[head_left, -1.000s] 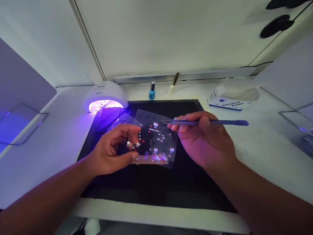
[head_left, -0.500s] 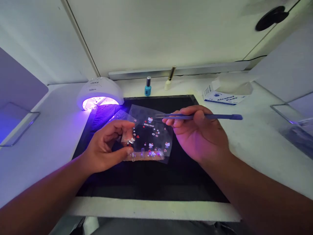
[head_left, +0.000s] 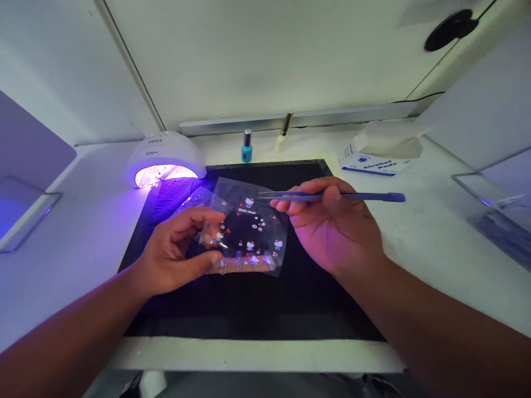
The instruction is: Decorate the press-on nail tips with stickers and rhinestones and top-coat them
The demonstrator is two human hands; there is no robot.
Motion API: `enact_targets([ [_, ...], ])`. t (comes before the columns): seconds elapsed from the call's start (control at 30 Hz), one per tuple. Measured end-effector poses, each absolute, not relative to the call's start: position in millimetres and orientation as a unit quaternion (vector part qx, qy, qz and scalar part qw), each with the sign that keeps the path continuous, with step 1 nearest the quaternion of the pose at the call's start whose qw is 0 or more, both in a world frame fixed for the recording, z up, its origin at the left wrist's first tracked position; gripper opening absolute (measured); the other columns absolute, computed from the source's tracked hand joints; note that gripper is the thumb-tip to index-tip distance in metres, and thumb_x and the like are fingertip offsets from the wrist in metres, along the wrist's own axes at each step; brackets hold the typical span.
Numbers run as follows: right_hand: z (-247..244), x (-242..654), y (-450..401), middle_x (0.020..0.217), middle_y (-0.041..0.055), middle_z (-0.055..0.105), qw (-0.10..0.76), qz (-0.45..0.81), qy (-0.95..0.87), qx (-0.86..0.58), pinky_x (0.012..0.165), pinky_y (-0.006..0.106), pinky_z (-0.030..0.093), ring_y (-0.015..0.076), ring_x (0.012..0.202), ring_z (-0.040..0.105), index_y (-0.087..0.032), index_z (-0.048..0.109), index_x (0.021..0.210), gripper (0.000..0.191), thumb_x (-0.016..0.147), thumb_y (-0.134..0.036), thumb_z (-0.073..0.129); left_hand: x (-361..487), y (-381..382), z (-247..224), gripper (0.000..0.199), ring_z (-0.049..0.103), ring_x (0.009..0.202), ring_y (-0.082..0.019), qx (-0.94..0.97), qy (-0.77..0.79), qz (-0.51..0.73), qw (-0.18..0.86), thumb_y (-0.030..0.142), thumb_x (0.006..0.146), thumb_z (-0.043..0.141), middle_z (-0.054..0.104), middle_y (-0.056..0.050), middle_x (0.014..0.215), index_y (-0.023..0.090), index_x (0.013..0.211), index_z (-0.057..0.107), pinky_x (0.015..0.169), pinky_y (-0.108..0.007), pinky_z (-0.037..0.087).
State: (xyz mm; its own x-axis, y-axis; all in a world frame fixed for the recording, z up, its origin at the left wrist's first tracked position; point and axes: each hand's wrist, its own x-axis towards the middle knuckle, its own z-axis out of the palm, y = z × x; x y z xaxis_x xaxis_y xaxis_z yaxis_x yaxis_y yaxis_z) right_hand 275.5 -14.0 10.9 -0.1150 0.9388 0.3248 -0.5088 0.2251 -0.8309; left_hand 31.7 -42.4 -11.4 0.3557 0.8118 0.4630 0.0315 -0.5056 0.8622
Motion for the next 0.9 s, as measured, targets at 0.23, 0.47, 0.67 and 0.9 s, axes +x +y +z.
enact_targets([
  [0.23,10.0,274.5,-14.2,0.068,-0.0021,0.074,0.632,0.583,-0.467,-0.208,0.080,0.032,0.059,0.0150,0.071,0.072,-0.025,0.076,0.084,0.012,0.082,-0.037,0.075,32.1,-43.6,-8.7,0.045,0.061,0.082,-0.014,0.718,0.300,0.481,0.404,0.011,0.078,0.076,0.065,-0.003,0.091,0.027,0.119,0.067,0.073,-0.023,0.053],
  [0.47,10.6,274.5,-15.2,0.068,-0.0017,0.074,0.626,0.578,-0.477,-0.215,0.083,0.034,0.059,0.0154,0.073,0.072,-0.025,0.076,0.085,0.012,0.084,-0.038,0.074,32.3,-43.5,-7.7,0.043,0.062,0.082,-0.014,0.709,0.310,0.487,0.406,0.012,0.077,0.077,0.066,-0.002,0.090,0.028,0.116,0.070,0.074,-0.023,0.054],
  [0.67,9.3,274.1,-15.5,0.070,-0.0022,0.075,0.624,0.587,-0.472,-0.208,0.081,0.033,0.060,0.0152,0.073,0.072,-0.026,0.076,0.085,0.013,0.082,-0.038,0.075,33.1,-42.5,-8.5,0.049,0.062,0.083,-0.010,0.698,0.308,0.493,0.417,0.006,0.074,0.077,0.067,0.000,0.093,0.030,0.117,0.071,0.076,-0.017,0.053],
  [0.9,4.4,276.0,-19.9,0.076,-0.0007,0.075,0.598,0.590,-0.504,-0.198,0.081,0.035,0.061,0.0167,0.077,0.072,-0.026,0.077,0.087,0.016,0.086,-0.041,0.071,35.2,-43.4,-5.2,0.050,0.065,0.081,-0.008,0.673,0.325,0.512,0.424,0.002,0.071,0.078,0.070,0.001,0.093,0.030,0.112,0.074,0.075,-0.011,0.054],
])
